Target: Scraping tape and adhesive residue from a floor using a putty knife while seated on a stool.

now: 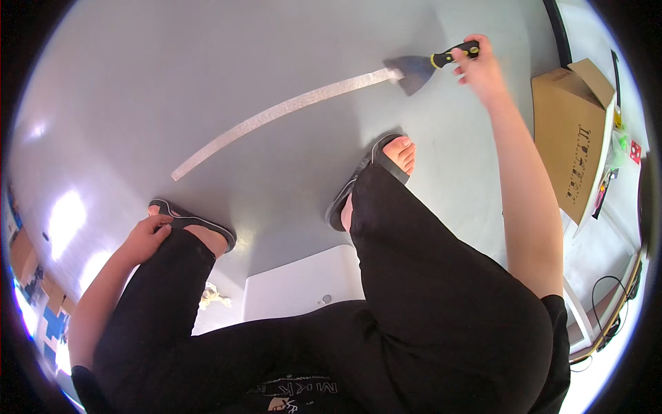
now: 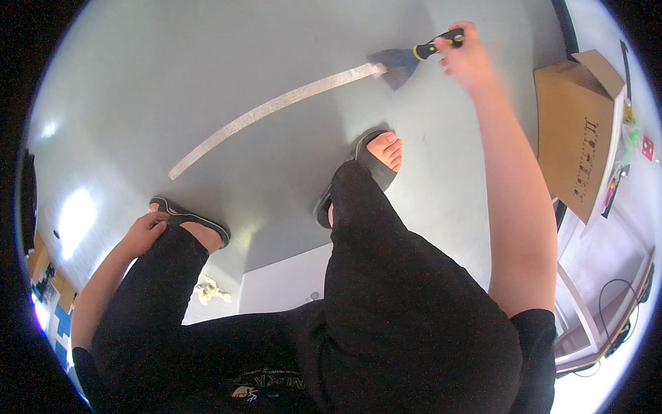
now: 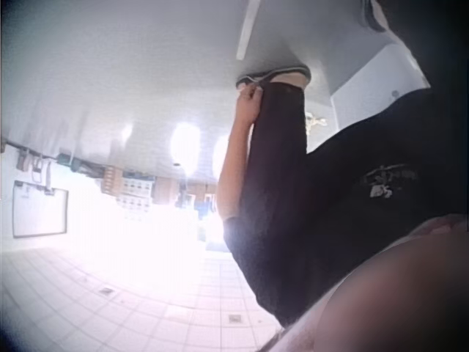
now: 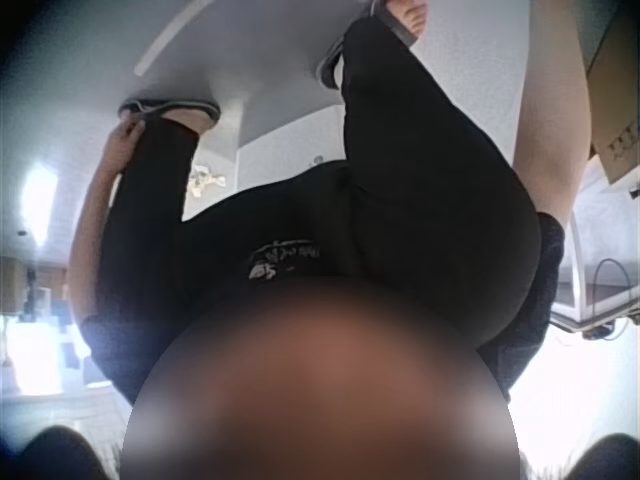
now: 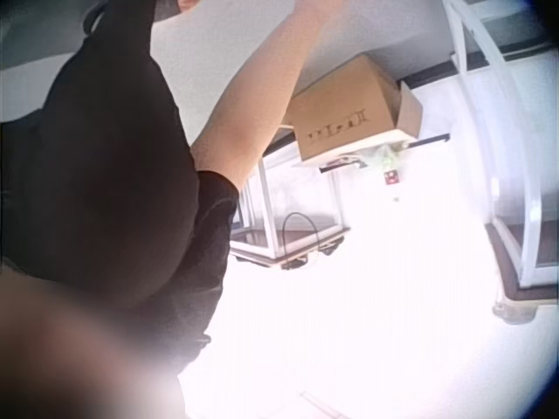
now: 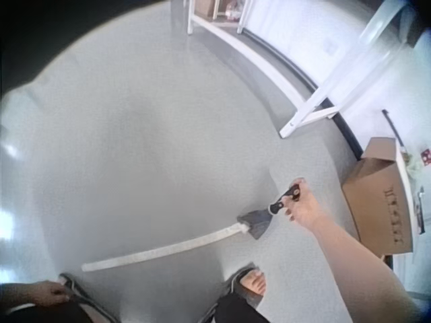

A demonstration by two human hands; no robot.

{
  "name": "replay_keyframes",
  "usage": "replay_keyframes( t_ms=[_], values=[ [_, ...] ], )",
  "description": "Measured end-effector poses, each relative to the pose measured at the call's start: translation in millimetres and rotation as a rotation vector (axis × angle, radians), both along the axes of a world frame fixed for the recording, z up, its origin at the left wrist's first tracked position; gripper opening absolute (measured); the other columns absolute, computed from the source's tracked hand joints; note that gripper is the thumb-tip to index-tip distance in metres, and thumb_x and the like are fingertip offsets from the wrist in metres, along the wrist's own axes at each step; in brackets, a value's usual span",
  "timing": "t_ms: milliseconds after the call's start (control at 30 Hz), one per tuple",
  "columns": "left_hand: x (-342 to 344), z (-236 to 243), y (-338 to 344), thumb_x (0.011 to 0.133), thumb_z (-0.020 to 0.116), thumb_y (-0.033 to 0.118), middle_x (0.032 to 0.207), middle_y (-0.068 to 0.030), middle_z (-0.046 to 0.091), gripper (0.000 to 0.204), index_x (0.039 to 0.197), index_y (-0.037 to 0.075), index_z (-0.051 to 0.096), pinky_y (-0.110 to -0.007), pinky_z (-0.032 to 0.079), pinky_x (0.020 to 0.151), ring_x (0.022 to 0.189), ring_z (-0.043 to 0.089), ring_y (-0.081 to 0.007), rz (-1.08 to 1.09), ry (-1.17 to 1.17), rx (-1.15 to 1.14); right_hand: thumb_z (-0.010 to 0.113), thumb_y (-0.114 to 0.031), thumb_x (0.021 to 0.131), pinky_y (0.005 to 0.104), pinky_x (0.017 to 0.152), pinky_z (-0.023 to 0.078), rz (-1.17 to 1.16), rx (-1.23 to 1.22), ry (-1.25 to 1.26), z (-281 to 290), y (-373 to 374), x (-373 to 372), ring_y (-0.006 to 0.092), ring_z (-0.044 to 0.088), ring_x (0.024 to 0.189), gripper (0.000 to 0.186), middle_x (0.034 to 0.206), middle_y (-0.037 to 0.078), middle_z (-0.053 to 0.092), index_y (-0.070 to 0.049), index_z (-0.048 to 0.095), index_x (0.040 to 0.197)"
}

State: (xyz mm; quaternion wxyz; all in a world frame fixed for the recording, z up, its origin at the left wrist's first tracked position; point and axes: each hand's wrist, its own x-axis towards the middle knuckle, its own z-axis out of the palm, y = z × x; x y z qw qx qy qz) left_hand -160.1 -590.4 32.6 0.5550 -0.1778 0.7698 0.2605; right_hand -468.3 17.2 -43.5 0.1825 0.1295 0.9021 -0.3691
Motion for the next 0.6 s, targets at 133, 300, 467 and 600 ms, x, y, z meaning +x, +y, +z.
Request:
replay_keyframes(
  t_ms=[133, 300, 467, 600],
  values=[
    [10, -5, -11, 0.096, 0.059, 0.024, 0.118, -0.0208, 0.067, 0.037, 0.126, 0.001, 0.061, -0.038, 0.047, 0.099, 0.113, 0.063, -0.0321, -0.036, -0.011, -0.017, 0.069, -0.017, 0.092, 0.0311, 0.056, 0.055, 0.013, 0.012, 0.063, 19, -18, 8, 0.0160, 0.065, 0.070, 0.045, 0.098, 0.009, 0.065, -0.009, 0.045, 0.129],
    [-3, 8, 0, 0.096, 0.058, 0.023, 0.117, -0.0206, 0.068, 0.037, 0.126, 0.002, 0.062, -0.039, 0.048, 0.097, 0.111, 0.064, -0.0324, -0.069, 0.002, -0.028, 0.068, -0.020, 0.093, 0.0315, 0.056, 0.055, -0.201, -0.002, 0.156, 6, 19, -4, 0.0169, 0.066, 0.069, 0.044, 0.096, 0.009, 0.064, -0.007, 0.045, 0.128],
    [8, -3, -10, 0.096, 0.058, 0.024, 0.115, -0.0206, 0.068, 0.037, 0.125, 0.001, 0.061, -0.038, 0.048, 0.096, 0.109, 0.065, -0.0318, -0.044, -0.005, -0.019, 0.068, -0.018, 0.093, 0.0303, 0.057, 0.055, -0.008, -0.059, 0.030, 10, -14, 19, 0.0149, 0.064, 0.067, 0.039, 0.098, 0.008, 0.064, -0.008, 0.047, 0.125],
    [2, -2, -4, 0.096, 0.059, 0.024, 0.115, -0.0209, 0.068, 0.037, 0.125, 0.001, 0.062, -0.038, 0.048, 0.096, 0.109, 0.065, -0.0317, -0.060, 0.015, -0.002, 0.066, -0.018, 0.094, 0.0304, 0.059, 0.056, -0.184, 0.065, 0.176, 24, 14, -2, 0.0150, 0.066, 0.069, 0.037, 0.098, 0.009, 0.064, -0.008, 0.046, 0.124]
  ],
)
